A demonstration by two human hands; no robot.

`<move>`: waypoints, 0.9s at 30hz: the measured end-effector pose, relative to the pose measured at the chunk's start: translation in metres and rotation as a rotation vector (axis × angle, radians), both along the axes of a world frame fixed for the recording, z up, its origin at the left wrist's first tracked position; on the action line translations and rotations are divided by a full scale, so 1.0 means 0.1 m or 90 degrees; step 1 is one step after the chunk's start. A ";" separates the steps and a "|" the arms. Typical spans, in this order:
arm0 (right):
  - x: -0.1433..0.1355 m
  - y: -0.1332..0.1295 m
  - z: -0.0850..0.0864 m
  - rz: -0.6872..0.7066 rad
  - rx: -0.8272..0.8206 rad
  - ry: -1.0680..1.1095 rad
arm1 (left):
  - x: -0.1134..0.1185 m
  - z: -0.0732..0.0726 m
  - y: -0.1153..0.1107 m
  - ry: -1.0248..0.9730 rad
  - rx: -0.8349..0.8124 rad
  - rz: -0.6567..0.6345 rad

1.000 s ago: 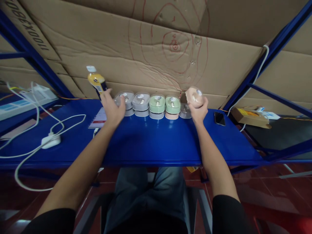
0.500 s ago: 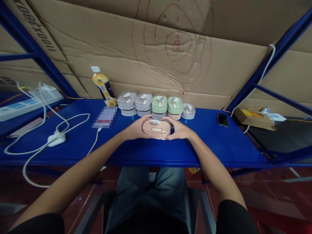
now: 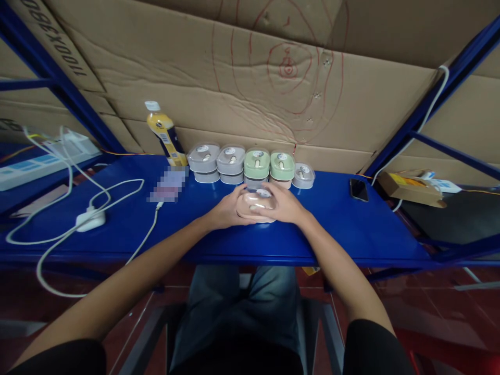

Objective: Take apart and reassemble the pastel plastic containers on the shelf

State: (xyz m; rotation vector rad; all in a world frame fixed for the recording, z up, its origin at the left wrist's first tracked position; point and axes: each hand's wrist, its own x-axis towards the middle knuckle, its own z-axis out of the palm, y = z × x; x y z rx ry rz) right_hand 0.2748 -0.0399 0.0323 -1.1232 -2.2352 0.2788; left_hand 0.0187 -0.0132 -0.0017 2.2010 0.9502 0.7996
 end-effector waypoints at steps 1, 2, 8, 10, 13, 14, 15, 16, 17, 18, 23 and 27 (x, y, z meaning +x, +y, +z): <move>0.09 0.01 0.03 -0.004 -0.015 0.016 | -0.01 0.01 0.00 0.014 0.030 -0.010; 0.18 0.03 0.05 -0.009 -0.030 0.028 | -0.03 0.01 -0.01 0.024 0.063 -0.030; 0.59 0.14 0.09 -0.068 -0.128 0.054 | -0.06 0.04 0.00 0.054 0.147 -0.099; 0.63 0.17 0.07 -0.080 -0.144 0.067 | -0.09 0.05 0.02 0.044 0.137 -0.084; 0.65 0.19 0.05 -0.096 -0.157 0.084 | -0.17 0.10 0.09 0.008 0.122 -0.028; 0.65 0.20 0.05 -0.100 -0.163 0.084 | -0.21 0.11 0.12 -0.002 0.121 -0.003; 0.66 0.20 0.05 -0.105 -0.169 0.081 | -0.25 0.13 0.15 -0.009 0.121 0.025; 0.66 0.20 0.06 -0.108 -0.176 0.074 | -0.29 0.13 0.19 -0.009 0.121 0.050; 0.67 0.20 0.07 -0.108 -0.183 0.065 | -0.33 0.14 0.22 -0.005 0.120 0.070; 0.67 0.20 0.07 -0.105 -0.188 0.056 | -0.36 0.14 0.25 0.001 0.115 0.083; 0.67 0.18 0.10 -0.101 -0.173 0.055 | -0.40 0.13 0.27 0.003 0.091 0.063; 0.52 0.13 0.10 -0.080 -0.062 0.083 | -0.28 0.13 0.13 -0.008 0.115 0.019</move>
